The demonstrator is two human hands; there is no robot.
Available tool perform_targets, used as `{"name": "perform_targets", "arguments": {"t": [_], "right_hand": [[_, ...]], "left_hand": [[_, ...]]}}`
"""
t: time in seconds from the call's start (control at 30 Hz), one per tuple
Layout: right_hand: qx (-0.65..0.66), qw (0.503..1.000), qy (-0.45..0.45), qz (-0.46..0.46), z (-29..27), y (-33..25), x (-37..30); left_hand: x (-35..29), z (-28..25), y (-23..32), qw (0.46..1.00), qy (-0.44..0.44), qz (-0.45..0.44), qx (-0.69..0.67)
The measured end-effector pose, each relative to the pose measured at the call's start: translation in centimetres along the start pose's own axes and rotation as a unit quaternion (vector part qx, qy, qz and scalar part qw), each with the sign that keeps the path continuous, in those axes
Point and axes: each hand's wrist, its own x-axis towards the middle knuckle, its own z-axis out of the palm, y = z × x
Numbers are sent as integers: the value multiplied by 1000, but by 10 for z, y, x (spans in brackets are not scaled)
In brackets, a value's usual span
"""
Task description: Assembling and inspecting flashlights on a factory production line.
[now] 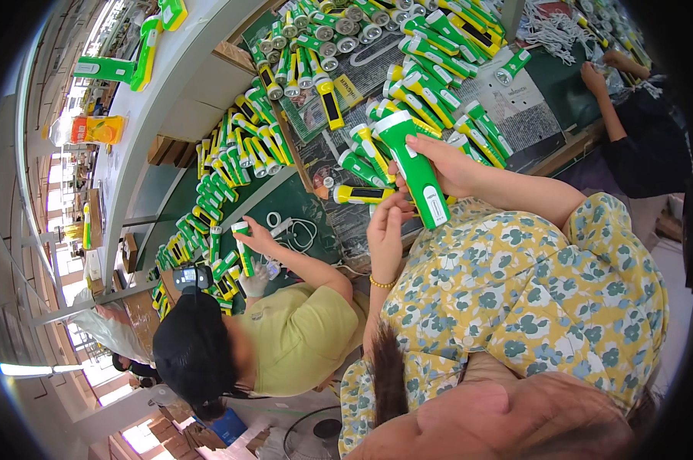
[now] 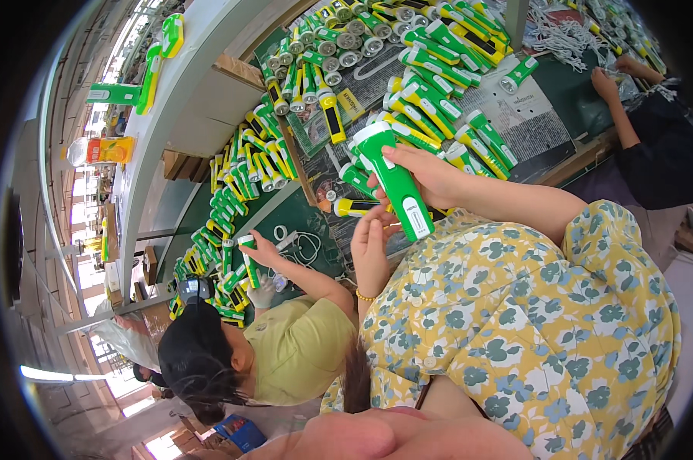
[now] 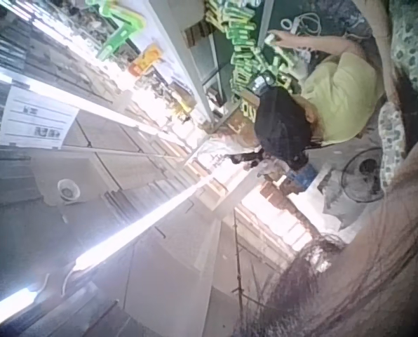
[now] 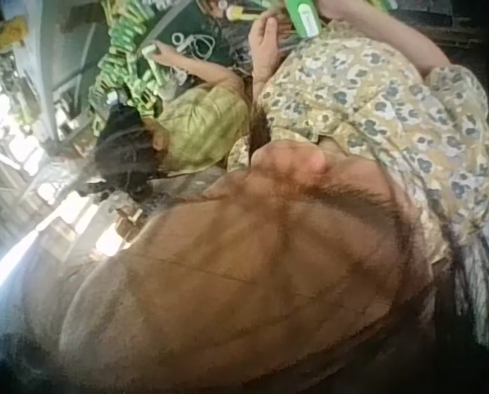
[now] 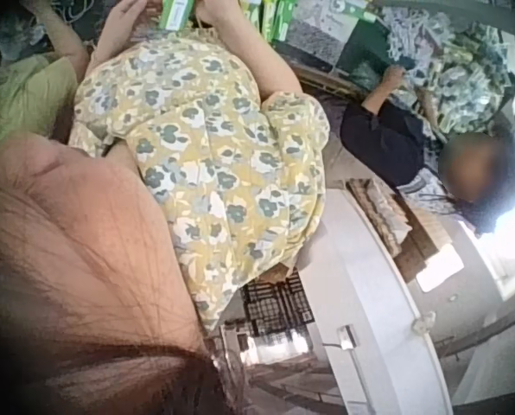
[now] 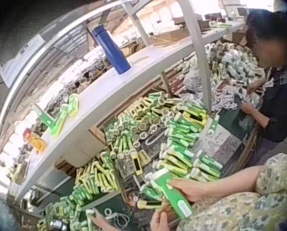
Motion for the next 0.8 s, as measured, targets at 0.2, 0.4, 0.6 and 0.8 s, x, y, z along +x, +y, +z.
{"name": "perform_targets", "arguments": {"t": [0.2, 0.4, 0.6, 0.8], "right_hand": [[72, 996, 37, 22, -7, 0, 0], [94, 991, 80, 44, -9, -2, 3], [32, 995, 92, 24, 3, -3, -9], [39, 990, 137, 3, -16, -7, -19]], "left_hand": [[17, -24, 1, 993, 108, 2, -46], [83, -68, -6, 989, 146, -7, -18], [227, -136, -67, 926, 133, 87, 343], [296, -113, -80, 770, 176, 3, 613]]}}
